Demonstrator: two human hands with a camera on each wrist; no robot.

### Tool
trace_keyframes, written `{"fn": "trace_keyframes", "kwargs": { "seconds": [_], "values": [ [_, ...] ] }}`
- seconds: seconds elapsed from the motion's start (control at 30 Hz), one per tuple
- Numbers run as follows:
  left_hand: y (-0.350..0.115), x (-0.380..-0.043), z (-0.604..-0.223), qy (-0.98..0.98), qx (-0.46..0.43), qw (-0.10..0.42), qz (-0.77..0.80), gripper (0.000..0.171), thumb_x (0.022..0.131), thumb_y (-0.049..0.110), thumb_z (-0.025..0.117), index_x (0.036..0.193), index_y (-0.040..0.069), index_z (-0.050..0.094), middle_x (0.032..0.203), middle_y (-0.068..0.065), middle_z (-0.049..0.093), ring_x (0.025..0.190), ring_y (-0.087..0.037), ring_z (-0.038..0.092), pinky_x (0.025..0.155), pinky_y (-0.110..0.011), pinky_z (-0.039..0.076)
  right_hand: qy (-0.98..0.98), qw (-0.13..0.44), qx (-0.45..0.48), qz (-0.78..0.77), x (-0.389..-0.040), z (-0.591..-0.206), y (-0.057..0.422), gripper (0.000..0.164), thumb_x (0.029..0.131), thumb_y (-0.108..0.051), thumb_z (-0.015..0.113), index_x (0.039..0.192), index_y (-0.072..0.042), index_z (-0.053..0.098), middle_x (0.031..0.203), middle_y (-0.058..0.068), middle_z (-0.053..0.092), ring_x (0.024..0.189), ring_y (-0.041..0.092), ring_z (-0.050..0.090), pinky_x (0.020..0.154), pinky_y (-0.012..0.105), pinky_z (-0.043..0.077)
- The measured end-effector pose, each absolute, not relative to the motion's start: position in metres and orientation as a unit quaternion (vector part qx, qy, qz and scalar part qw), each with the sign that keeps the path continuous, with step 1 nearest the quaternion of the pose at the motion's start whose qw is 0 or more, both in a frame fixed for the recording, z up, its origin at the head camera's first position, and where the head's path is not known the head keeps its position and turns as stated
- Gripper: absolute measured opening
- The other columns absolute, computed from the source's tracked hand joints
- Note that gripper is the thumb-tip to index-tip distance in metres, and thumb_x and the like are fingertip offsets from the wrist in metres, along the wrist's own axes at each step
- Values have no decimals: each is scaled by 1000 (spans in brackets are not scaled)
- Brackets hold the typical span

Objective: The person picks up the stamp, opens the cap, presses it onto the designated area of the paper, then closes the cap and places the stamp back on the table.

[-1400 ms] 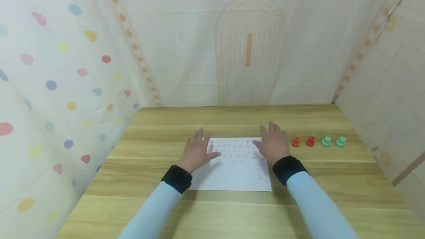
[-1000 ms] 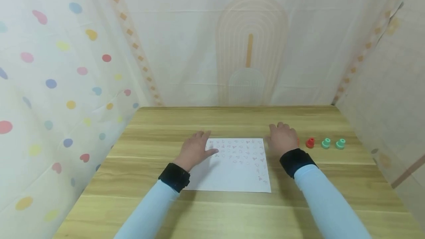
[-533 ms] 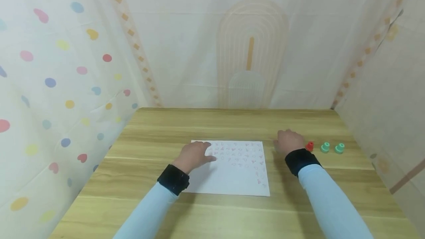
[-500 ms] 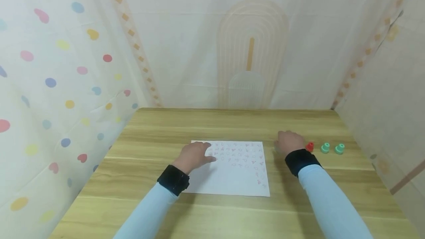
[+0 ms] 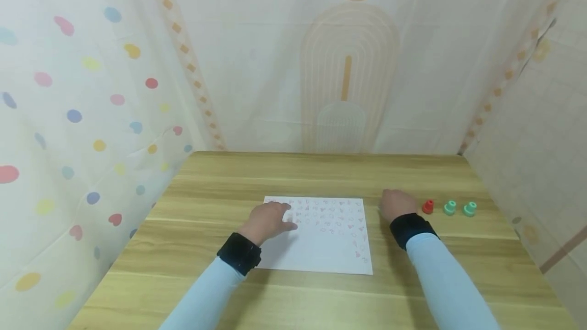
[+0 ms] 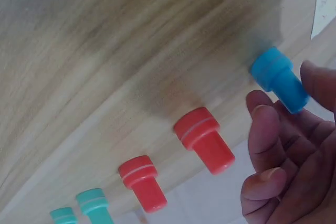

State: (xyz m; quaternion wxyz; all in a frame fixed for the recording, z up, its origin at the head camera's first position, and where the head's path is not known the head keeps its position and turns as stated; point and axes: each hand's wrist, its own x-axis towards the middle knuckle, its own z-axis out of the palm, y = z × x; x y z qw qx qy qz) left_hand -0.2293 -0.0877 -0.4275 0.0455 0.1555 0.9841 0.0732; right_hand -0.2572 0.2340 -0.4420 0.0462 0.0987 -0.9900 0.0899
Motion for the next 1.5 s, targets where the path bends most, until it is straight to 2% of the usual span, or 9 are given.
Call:
{"fn": "trace_keyframes", "kwargs": {
  "seconds": [0.17,0.4,0.77,1.03,1.33,1.5],
  "values": [
    [-87,-227,-431,984,158,51,63,55,80,42,72,120,5,65,108,-12,72,94,-26,64,81,-44,56,-990,57,93,86,-259,-455,235,12,83,-6,65,74,2,62,67,16,68,57,25,56,53,44,50],
    [-87,-226,-435,984,163,50,55,54,80,44,71,119,6,65,105,-11,73,90,-24,64,77,-41,56,-993,26,63,92,-261,-465,236,12,87,-5,60,90,6,63,79,23,69,61,28,55,56,47,51],
    [-84,-228,-434,984,162,46,63,52,81,43,71,116,6,66,103,-11,73,88,-23,64,77,-41,57,-992,41,55,108,-265,-459,234,9,86,-6,60,83,2,61,72,16,66,60,26,54,52,42,48],
    [-82,-229,-433,983,163,45,70,53,81,44,70,118,6,66,106,-11,73,92,-25,65,79,-43,56,-989,51,63,122,-263,-455,227,12,88,-9,63,90,2,63,71,13,66,58,23,52,49,36,45],
    [-78,-229,-437,983,159,49,76,56,82,46,69,123,8,64,109,-11,73,95,-25,64,82,-44,55,-983,82,83,142,-255,-450,220,12,88,-11,63,88,1,62,68,11,64,56,23,51,49,37,45],
    [-75,-229,-439,982,166,43,75,55,83,46,68,123,8,63,102,-9,74,91,-23,64,80,-43,56,-978,109,101,146,-252,-450,212,14,87,-11,65,90,3,63,70,13,67,56,23,55,49,40,49]
  ]
}}
